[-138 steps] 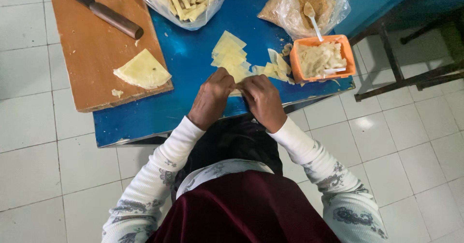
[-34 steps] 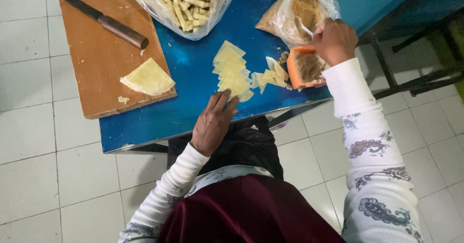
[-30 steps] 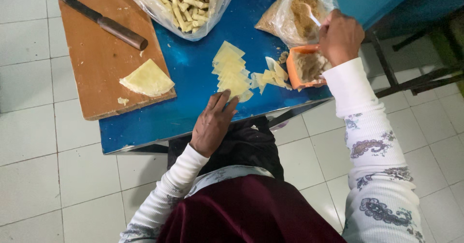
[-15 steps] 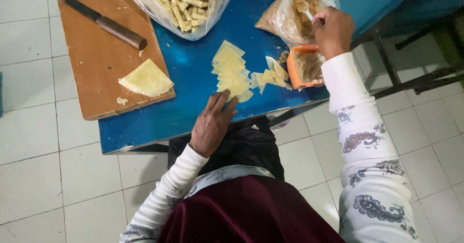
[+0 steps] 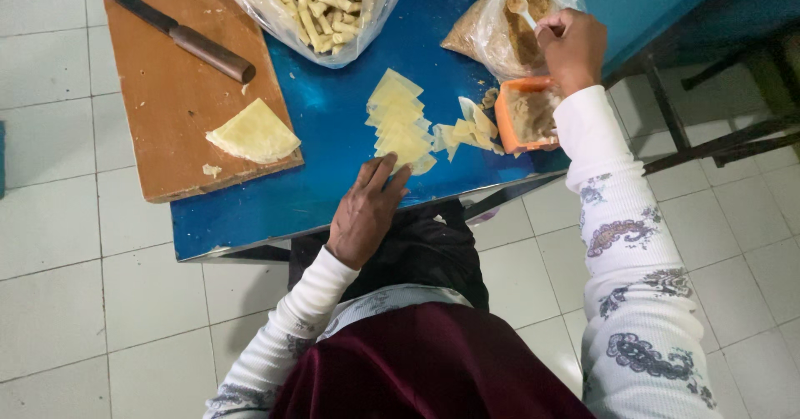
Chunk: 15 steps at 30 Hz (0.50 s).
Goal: The person sits at a blue table assembling filled pastries. They spoon a light paste from an orange container onto triangular dough wrappers, then fold and press the wrappers by hand to enclose the filling, placing finished pieces on the table. A bag of rolled dough pieces, a cutting board, and a knife sit nearby.
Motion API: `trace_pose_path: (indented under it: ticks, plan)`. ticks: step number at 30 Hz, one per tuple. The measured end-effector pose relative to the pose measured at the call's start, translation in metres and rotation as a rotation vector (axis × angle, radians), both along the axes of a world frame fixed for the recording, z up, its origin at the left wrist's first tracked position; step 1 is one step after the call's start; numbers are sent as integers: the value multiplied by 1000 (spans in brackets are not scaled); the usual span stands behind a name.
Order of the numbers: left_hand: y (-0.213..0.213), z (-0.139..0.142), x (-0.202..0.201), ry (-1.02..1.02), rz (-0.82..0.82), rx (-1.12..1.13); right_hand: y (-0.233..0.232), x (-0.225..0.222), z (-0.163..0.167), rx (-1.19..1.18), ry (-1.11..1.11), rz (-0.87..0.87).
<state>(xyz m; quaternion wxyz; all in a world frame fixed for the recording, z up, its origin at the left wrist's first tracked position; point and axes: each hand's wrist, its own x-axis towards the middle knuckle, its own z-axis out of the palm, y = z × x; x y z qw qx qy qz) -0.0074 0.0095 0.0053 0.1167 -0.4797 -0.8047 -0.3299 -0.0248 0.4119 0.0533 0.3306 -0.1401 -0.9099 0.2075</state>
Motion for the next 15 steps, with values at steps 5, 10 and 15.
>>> trace_pose_path:
  ticks: [5, 10, 15]
  plan:
    - [0, 0, -1, -14, -9, 4, 4, 8, -1, -59, 22, 33]
    - [-3, -4, -4, -74, -18, 103, -11, 43, 10, -191, 10, 24]
    - [2, -8, -6, -133, 201, 182, -66, 93, 29, -201, -66, 68]
